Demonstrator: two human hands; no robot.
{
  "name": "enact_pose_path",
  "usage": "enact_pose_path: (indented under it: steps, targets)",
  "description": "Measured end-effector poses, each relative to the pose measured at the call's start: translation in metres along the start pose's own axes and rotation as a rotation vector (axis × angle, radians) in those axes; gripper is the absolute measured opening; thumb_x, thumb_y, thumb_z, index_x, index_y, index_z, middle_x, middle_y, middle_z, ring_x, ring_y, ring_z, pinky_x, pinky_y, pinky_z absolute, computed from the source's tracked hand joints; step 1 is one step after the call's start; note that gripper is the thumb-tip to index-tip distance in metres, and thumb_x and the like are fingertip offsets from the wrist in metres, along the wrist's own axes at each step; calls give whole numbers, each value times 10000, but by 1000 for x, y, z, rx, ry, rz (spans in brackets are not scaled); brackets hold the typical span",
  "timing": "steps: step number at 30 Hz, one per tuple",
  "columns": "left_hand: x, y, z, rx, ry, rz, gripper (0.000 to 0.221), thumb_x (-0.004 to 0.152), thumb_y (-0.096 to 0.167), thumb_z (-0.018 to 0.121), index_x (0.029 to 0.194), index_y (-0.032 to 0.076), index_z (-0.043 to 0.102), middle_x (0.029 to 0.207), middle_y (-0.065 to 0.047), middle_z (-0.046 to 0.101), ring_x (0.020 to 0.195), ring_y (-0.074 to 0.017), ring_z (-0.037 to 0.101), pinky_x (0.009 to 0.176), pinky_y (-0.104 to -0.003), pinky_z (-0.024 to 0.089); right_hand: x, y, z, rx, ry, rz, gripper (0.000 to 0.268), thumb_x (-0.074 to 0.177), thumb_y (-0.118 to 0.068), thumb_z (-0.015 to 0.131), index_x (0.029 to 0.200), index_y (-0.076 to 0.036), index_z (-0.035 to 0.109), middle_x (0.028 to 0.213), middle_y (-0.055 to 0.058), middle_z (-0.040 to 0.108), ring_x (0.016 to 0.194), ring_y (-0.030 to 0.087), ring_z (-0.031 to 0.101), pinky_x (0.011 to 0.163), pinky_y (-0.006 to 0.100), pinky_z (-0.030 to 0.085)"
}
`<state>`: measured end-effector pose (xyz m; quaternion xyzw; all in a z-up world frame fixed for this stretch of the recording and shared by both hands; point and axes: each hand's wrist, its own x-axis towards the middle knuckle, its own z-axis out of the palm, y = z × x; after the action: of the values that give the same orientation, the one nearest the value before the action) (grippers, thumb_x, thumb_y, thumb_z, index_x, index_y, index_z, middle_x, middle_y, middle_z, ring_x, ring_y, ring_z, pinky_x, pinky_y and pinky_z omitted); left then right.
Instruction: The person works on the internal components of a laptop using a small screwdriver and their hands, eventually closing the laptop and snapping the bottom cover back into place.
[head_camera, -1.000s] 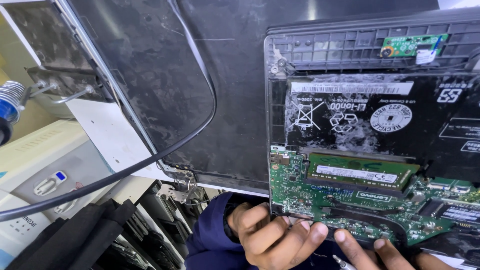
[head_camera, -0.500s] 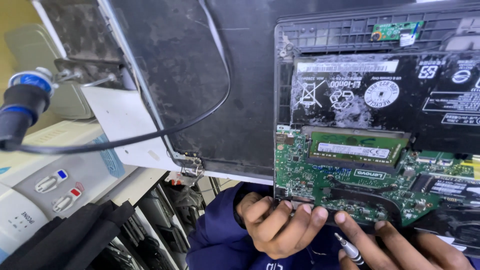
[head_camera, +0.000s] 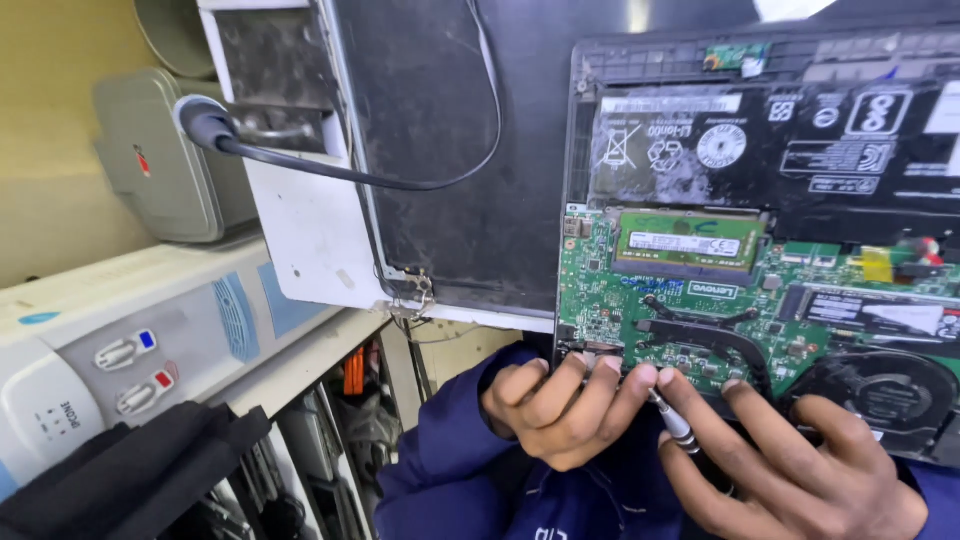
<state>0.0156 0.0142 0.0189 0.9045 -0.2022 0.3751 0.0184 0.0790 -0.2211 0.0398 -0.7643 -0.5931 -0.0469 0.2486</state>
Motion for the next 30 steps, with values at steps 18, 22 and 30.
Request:
enact_pose_path:
  steps: [18,22,30]
  targets:
    - [11,-9,-8,-113,95,67,62,986,80,689,970,73,748,941,-51,770,900,-158,750,868,-226,601,35,-9,1,-34,217,-144,167,1021,-112,486,959,-107,640,1077,248,742,983,354,756,768,363,549]
    - [1,-5,-4,-221,154,41,94,1064,37,413,984,86,406,952,-188,769,887,-271,788,802,-302,613,42,-7,2,-33,217,-158,174,1027,-102,473,961,-62,628,1069,300,719,952,361,743,767,402,592]
    - [4,-6,-13,-221,142,31,158,1060,26,326,931,102,378,952,-192,766,860,-266,798,797,-303,624,54,-18,0,-143,205,-128,143,1033,-57,495,968,-75,621,1013,233,752,894,320,750,857,422,592]
